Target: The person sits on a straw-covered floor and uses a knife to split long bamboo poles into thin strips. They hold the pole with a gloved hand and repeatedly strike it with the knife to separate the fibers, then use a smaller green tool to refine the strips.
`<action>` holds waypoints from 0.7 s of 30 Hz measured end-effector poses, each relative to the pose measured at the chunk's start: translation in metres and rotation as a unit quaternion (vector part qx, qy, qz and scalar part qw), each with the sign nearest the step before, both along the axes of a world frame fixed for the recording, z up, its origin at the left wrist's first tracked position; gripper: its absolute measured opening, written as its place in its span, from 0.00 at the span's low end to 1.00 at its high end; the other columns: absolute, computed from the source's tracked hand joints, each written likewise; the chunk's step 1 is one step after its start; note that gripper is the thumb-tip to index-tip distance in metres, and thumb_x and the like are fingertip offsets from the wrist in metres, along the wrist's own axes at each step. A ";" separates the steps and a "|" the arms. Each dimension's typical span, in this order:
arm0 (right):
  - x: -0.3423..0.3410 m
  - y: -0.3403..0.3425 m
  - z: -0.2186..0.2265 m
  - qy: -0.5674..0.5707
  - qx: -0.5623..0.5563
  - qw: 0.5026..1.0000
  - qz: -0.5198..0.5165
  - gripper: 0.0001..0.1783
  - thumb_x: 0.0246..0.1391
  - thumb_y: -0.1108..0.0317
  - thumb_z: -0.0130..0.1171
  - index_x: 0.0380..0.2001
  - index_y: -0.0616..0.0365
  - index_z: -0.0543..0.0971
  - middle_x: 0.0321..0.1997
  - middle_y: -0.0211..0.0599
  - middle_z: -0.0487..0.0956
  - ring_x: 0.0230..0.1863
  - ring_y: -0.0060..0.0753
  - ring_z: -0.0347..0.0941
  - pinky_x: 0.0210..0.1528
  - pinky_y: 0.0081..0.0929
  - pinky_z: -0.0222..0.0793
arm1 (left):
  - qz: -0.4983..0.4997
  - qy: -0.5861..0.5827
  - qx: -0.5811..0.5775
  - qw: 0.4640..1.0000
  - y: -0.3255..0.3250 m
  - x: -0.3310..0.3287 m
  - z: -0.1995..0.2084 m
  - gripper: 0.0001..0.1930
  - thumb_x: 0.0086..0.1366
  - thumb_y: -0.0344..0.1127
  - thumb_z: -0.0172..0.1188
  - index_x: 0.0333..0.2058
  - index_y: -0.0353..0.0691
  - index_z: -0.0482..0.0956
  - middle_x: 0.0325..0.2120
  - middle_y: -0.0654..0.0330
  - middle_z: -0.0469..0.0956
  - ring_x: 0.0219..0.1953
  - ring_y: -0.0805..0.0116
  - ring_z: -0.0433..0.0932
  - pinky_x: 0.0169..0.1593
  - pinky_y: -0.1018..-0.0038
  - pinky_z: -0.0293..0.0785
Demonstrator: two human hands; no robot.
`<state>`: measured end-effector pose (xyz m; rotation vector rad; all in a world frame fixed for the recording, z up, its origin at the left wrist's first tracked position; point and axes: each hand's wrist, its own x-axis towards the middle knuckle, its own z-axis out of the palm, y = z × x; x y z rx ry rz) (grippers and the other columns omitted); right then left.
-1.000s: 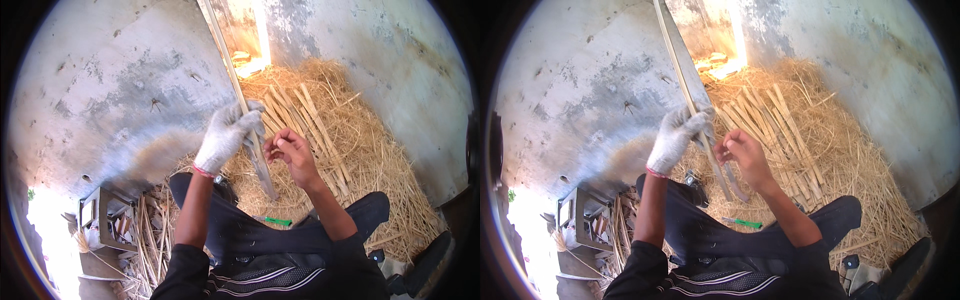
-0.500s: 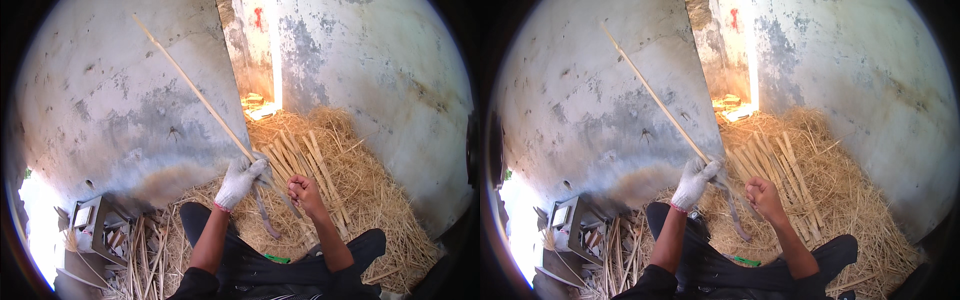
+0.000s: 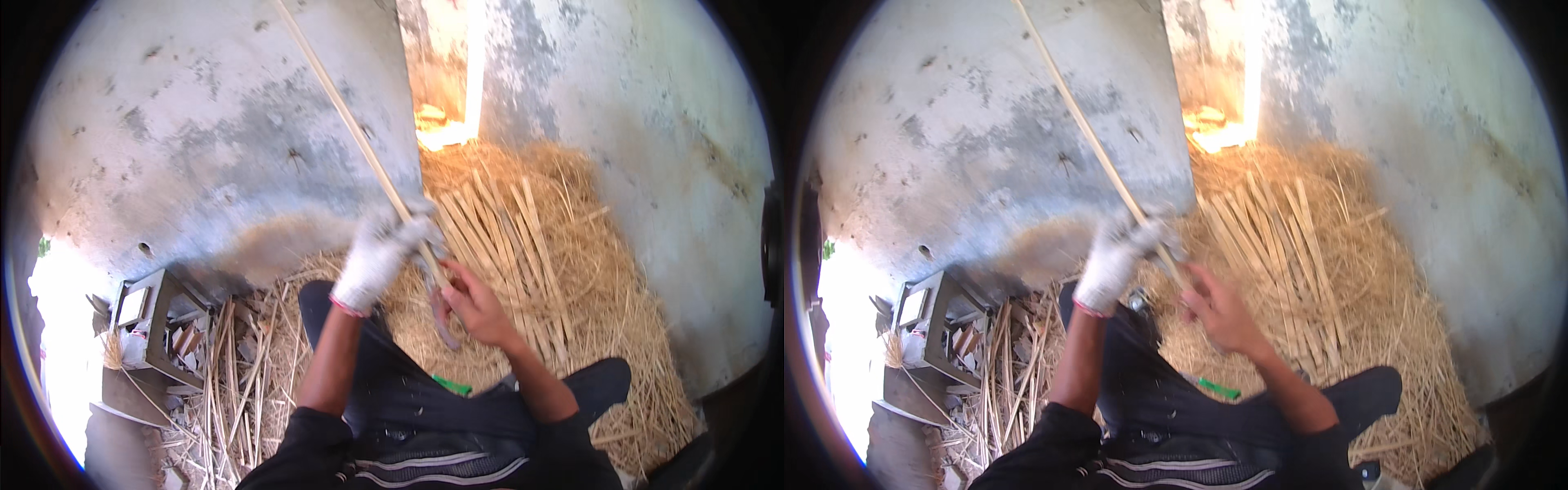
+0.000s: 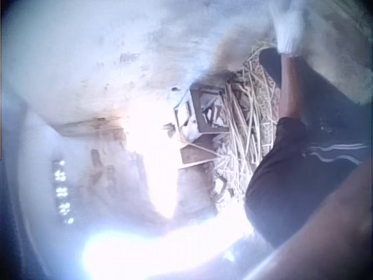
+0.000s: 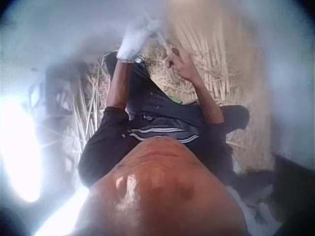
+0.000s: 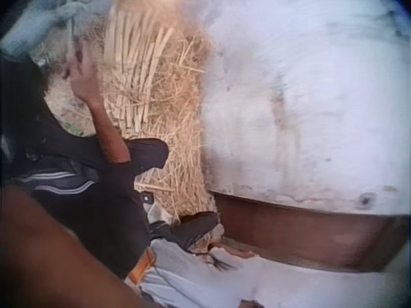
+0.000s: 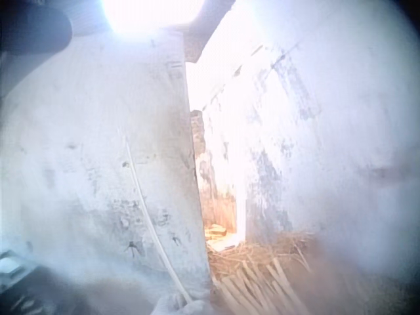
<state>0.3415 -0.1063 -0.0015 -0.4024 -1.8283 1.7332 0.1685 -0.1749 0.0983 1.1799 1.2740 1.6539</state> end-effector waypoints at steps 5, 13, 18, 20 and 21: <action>-0.014 0.009 -0.032 0.069 0.029 0.995 -0.073 0.13 0.66 0.64 0.50 0.45 0.62 0.75 0.24 0.21 0.69 0.24 0.13 0.60 0.27 0.16 0.57 | 0.063 0.043 0.079 0.994 0.001 -0.029 0.015 0.21 0.69 0.34 0.56 0.59 0.34 0.69 0.40 0.55 0.82 0.39 0.68 0.83 0.37 0.78 0.78; -0.026 0.036 -0.095 0.047 -0.052 0.995 -0.071 0.16 0.67 0.61 0.51 0.34 0.63 0.79 0.21 0.23 0.68 0.23 0.14 0.61 0.26 0.17 0.56 | 0.190 0.109 0.164 0.962 -0.043 -0.082 0.093 0.21 0.70 0.37 0.55 0.57 0.31 0.71 0.37 0.48 0.82 0.36 0.63 0.84 0.38 0.73 0.81; -0.026 0.051 -0.128 0.020 -0.037 0.999 -0.031 0.19 0.67 0.59 0.50 0.30 0.64 0.79 0.21 0.25 0.70 0.23 0.16 0.62 0.27 0.19 0.58 | 0.201 0.139 0.142 0.959 -0.061 -0.085 0.107 0.21 0.69 0.33 0.56 0.56 0.28 0.71 0.36 0.49 0.82 0.35 0.64 0.84 0.37 0.75 0.81; -0.027 0.054 -0.141 0.022 -0.030 0.999 -0.040 0.18 0.66 0.60 0.51 0.30 0.64 0.78 0.22 0.26 0.70 0.24 0.17 0.63 0.28 0.19 0.59 | 0.190 0.139 0.139 0.962 -0.064 -0.084 0.110 0.21 0.69 0.32 0.56 0.57 0.27 0.70 0.37 0.50 0.82 0.36 0.64 0.84 0.37 0.75 0.81; -0.029 0.054 -0.147 0.027 -0.017 0.998 -0.051 0.17 0.66 0.60 0.51 0.30 0.63 0.78 0.21 0.26 0.70 0.24 0.18 0.64 0.28 0.20 0.60 | 0.185 0.139 0.139 0.963 -0.065 -0.085 0.112 0.21 0.68 0.32 0.56 0.57 0.27 0.70 0.37 0.50 0.82 0.36 0.64 0.84 0.37 0.75 0.81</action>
